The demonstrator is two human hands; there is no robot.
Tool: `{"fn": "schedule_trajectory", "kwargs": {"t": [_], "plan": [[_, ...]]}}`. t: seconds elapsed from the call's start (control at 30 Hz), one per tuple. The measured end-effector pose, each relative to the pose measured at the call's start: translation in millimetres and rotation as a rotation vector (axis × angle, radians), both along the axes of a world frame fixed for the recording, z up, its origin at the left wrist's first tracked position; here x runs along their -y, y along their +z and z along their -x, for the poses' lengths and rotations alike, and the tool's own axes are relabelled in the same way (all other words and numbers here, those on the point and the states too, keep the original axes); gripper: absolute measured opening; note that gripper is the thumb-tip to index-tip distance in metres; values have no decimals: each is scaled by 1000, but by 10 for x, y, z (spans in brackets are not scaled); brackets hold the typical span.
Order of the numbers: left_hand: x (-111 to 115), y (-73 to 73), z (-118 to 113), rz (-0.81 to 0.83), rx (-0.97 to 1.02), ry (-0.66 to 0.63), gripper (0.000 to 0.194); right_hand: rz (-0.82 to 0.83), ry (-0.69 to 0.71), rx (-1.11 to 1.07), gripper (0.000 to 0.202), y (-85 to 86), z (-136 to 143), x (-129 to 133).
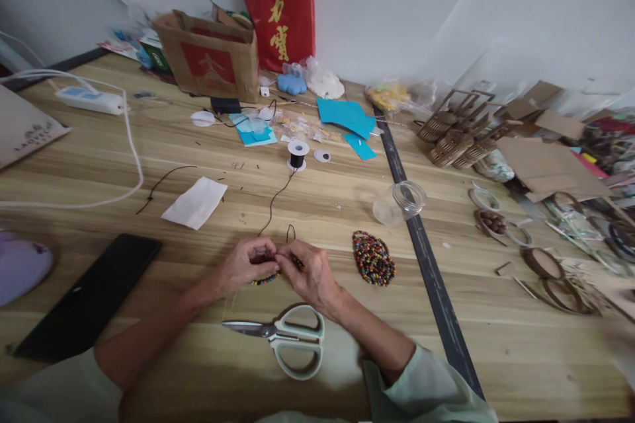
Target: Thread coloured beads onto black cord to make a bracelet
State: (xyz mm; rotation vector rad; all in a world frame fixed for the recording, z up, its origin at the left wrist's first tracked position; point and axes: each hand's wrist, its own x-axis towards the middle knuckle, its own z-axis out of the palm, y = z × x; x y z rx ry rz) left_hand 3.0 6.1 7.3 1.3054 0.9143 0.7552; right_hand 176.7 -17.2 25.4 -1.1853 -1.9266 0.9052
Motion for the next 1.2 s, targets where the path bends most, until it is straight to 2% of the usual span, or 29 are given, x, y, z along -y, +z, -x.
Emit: {"fn": "schedule_trajectory", "kwargs": {"t": [0.27, 0.53, 0.77, 0.93, 1.2], "plan": [[30, 14, -17, -94, -112, 7, 11, -29, -2, 32, 18, -8, -1, -4], [52, 79, -9, -153, -159, 7, 10, -91, 6, 73, 20, -33, -11, -7], [-13, 12, 32, -72, -87, 6, 16, -157, 44, 160, 16, 44, -28, -20], [-34, -22, 51, -111, -79, 20, 15, -208, 56, 241, 10, 98, -12, -10], [-23, 22, 36, -107, -56, 47, 17, -143, 107, 91, 11, 66, -8, -3]]}}
